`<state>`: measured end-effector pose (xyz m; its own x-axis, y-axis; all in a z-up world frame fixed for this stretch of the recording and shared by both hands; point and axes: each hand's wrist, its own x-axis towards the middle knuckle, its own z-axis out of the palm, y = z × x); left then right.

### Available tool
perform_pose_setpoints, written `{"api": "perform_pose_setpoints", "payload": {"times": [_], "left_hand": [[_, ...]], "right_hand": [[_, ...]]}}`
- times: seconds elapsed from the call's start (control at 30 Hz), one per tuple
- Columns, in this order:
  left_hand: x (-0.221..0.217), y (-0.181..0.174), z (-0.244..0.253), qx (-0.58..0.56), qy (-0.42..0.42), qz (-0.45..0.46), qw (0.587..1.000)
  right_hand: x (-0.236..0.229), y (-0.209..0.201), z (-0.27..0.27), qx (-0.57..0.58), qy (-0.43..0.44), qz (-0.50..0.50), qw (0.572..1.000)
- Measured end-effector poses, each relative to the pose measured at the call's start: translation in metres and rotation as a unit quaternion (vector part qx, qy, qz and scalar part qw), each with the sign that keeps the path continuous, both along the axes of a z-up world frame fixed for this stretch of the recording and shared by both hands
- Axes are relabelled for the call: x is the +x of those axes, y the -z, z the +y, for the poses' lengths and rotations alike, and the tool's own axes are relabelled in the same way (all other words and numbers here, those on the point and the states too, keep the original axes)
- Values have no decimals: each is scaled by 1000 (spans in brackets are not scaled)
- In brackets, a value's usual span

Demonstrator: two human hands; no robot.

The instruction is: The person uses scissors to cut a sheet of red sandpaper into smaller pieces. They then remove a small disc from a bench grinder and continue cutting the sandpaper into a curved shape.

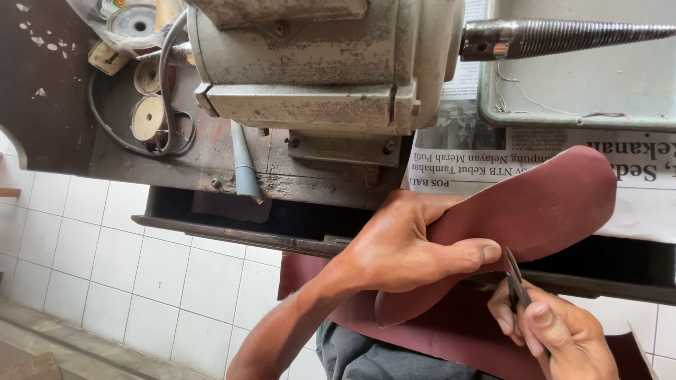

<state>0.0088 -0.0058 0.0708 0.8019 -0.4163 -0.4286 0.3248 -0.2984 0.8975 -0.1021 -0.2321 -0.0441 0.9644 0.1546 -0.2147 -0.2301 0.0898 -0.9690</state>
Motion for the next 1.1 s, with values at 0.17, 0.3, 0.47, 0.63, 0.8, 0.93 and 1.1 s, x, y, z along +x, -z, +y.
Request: {"api": "perform_pose_setpoints", "payload": {"times": [0.17,0.3,0.47,0.63,0.8,0.93,1.1], "left_hand": [[0,10,1,-8,1,-21,1000],[2,3,-4,5,-3,32,999],[3,1,-5,-12,0,11,1000],[4,14,-5,-56,-6,18,998],[4,20,-4,-67,-2,31,997],[4,22,-6,-64,3,31,997],[4,23,-8,-59,3,43,997]], "right_hand": [[7,-18,11,-52,0,-63,997],[5,-35,27,-96,48,-34,994],[-1,-25,27,-89,81,-4,993],[-1,-2,1,19,14,-4,1000],[1,-12,11,-22,23,-35,999],[0,-14,14,-66,47,-45,996],[2,-33,24,-139,63,-28,988]]}}
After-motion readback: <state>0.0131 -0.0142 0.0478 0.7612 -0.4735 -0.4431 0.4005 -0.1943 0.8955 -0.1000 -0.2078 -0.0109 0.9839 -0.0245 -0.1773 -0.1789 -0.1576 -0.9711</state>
